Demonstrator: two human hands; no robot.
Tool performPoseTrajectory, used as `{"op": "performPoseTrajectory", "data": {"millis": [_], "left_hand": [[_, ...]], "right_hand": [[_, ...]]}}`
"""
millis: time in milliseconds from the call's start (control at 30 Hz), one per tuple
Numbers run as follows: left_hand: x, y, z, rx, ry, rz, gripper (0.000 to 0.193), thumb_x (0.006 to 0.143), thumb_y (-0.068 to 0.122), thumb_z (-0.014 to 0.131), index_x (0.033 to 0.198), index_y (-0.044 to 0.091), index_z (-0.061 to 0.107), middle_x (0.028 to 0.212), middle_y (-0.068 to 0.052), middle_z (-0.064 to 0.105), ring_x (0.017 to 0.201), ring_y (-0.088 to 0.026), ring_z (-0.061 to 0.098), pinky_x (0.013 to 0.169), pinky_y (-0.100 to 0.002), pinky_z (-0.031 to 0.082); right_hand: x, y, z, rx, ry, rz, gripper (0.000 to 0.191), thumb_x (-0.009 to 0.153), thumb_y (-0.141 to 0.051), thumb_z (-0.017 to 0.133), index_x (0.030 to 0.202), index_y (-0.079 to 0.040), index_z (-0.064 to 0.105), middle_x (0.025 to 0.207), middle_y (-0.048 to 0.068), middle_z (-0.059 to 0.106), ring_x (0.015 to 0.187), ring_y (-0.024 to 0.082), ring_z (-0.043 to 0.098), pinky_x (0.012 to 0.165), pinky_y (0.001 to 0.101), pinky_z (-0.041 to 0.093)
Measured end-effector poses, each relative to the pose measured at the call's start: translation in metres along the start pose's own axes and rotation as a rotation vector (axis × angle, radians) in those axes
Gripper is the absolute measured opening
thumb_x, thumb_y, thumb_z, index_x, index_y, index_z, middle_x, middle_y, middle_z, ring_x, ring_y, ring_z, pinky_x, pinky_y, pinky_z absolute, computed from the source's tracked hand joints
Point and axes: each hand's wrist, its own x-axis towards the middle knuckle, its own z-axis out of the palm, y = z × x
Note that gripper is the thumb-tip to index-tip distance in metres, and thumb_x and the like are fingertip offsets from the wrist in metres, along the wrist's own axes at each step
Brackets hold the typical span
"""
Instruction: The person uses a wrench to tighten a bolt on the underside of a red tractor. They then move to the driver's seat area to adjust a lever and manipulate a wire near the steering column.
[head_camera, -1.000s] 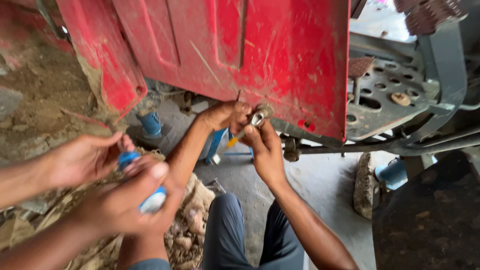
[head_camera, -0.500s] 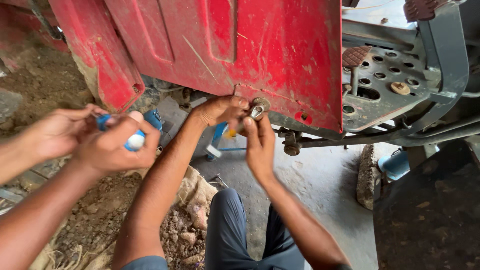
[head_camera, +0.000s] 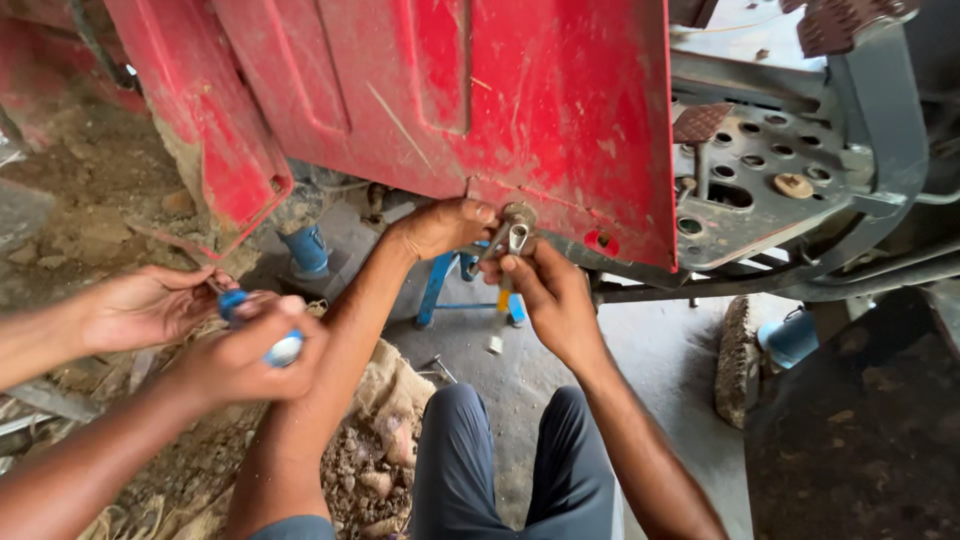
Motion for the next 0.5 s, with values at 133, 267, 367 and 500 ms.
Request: {"op": "performPoseTrajectory", "data": {"millis": [133,267,367,500], "left_hand": [[-0.003,-0.003,-0.004,-0.128,0.009,-0.070,0.044,0.095,0.045,0.073,0.109,0.003,0.069,0.103,-0.007,0.067,0.090,-0.019,0.056,0.077,-0.036,0.044],[-0.001,-0.007,-0.005,-0.033,0.043,-0.008,0.049,0.090,0.048,0.073,0.112,0.004,0.069,0.110,-0.008,0.071,0.105,-0.022,0.063,0.096,-0.039,0.048],[0.001,-0.009,-0.005,0.027,0.098,0.066,0.054,0.089,0.047,0.074,0.117,0.002,0.069,0.120,-0.010,0.071,0.116,-0.023,0.064,0.108,-0.040,0.046],[0.004,-0.003,0.003,0.055,0.074,0.037,0.059,0.087,0.051,0.070,0.123,0.003,0.069,0.122,-0.012,0.071,0.117,-0.025,0.064,0.107,-0.042,0.045]], "right_hand": [[0.012,0.017,0.021,0.302,0.025,0.005,0.026,0.106,-0.018,0.054,0.122,0.001,0.059,0.109,0.011,0.075,0.103,0.019,0.073,0.095,0.0344,0.059],[0.006,0.007,0.021,-0.108,0.122,0.027,0.027,0.105,-0.026,0.057,0.113,-0.001,0.064,0.090,0.008,0.077,0.084,0.018,0.074,0.077,0.0353,0.057],[0.001,-0.016,-0.011,-0.640,0.134,-0.058,0.025,0.103,-0.027,0.063,0.110,-0.004,0.072,0.075,0.014,0.072,0.069,0.023,0.070,0.062,0.0391,0.052],[-0.006,-0.025,-0.020,-0.798,0.161,-0.282,0.025,0.101,-0.025,0.068,0.109,-0.002,0.074,0.076,0.020,0.068,0.066,0.031,0.072,0.055,0.0391,0.049]]}}
